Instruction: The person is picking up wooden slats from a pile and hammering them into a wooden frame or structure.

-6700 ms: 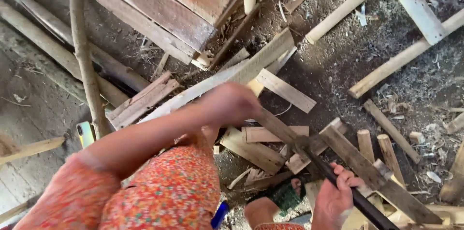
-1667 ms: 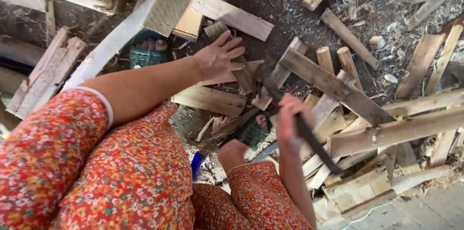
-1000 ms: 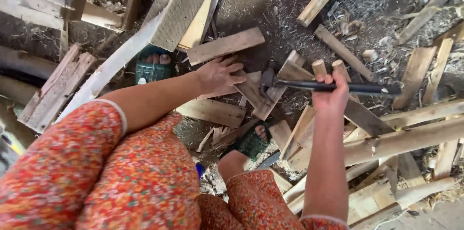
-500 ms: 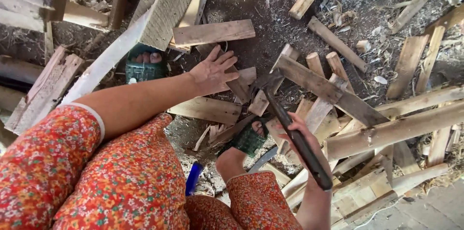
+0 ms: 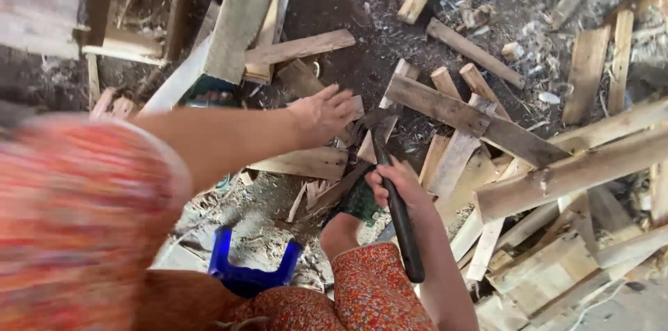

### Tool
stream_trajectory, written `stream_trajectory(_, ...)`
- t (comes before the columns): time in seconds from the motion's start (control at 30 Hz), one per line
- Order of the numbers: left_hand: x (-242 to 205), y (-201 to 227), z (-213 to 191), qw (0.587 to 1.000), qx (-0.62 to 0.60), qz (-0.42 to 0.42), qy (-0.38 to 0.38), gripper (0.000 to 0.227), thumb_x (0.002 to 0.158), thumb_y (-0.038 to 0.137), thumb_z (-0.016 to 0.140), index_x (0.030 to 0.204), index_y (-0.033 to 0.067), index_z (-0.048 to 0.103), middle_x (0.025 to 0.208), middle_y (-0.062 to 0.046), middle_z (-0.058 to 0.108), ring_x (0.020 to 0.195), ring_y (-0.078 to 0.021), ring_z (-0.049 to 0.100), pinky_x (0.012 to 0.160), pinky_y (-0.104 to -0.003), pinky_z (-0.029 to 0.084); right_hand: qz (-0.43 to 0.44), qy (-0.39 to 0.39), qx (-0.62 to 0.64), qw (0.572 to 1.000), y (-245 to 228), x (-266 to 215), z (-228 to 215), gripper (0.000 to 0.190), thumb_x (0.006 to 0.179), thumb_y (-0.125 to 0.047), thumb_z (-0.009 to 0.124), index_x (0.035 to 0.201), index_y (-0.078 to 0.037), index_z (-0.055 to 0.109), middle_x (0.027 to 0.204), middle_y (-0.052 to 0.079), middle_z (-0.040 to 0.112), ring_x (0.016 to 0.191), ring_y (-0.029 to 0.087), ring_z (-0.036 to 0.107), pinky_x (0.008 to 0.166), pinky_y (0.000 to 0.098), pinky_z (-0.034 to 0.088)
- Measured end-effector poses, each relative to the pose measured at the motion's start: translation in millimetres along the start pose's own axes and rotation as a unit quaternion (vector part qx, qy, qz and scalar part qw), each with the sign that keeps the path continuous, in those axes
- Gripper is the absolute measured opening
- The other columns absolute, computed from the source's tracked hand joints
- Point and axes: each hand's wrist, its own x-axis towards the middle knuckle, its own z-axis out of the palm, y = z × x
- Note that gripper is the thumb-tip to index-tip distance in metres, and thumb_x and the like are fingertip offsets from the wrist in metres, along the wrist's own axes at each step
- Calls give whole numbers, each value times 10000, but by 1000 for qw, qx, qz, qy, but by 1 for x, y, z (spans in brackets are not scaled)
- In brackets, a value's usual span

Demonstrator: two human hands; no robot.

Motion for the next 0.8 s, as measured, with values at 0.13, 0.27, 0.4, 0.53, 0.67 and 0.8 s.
stream_trajectory(0.13, 52, 13, 74, 975, -85, -157, 130, 558, 864, 272, 595, 1354, 77, 415, 1437, -128, 326, 1361, -286, 296, 1135, -474, 161, 4, 79, -87, 993, -5, -19, 25, 414, 773, -31, 595, 1123, -201, 452, 696, 82, 495, 442, 164, 479, 317, 290, 429)
stream_trajectory(0.27, 61, 16, 117, 934, -90, -224, 264, 554, 854, 280, 500, 1366, 90, 407, 1434, -151, 366, 1318, -336, 358, 1047, -585, 194, -28, 107, -303, 947, 4, -25, 18, 326, 853, -101, 562, 1160, -134, 454, 588, 95, 529, 413, 191, 535, 332, 295, 447)
stream_trajectory(0.4, 60, 18, 128, 930, -113, -251, 242, 485, 920, 314, 357, 1368, 137, 420, 1528, -131, 248, 1419, -331, 170, 1079, -595, 65, -62, 158, -426, 889, 20, -34, 21, 439, 833, -184, 625, 1230, -84, 467, 726, 149, 602, 566, 228, 616, 472, 343, 482)
stream_trajectory(0.53, 58, 19, 108, 933, -172, -264, 173, 421, 931, 321, 456, 1310, 142, 493, 1473, -100, 309, 1363, -305, 287, 1084, -586, 211, -89, 155, -546, 818, 16, -41, 47, 583, 843, -222, 566, 1373, -118, 348, 1145, 215, 625, 1005, 434, 609, 798, 529, 490)
stream_trajectory(0.67, 67, 17, 121, 919, -123, -268, 262, 421, 849, 301, 504, 1246, 168, 552, 1438, -101, 341, 1343, -303, 317, 1052, -570, 239, -54, 173, -693, 697, 14, -54, 66, 616, 881, -234, 502, 1432, -136, 247, 1014, 267, 612, 909, 441, 630, 785, 544, 500)
stream_trajectory(0.8, 59, 12, 89, 946, -187, -264, 35, 528, 945, 461, 249, 1424, 252, 322, 1541, -37, 159, 1415, -271, 135, 1115, -560, -12, 98, 204, -272, 936, -6, -96, 103, 721, 837, -201, 552, 1488, -212, 241, 841, 55, 566, 549, 108, 469, 484, 243, 397)
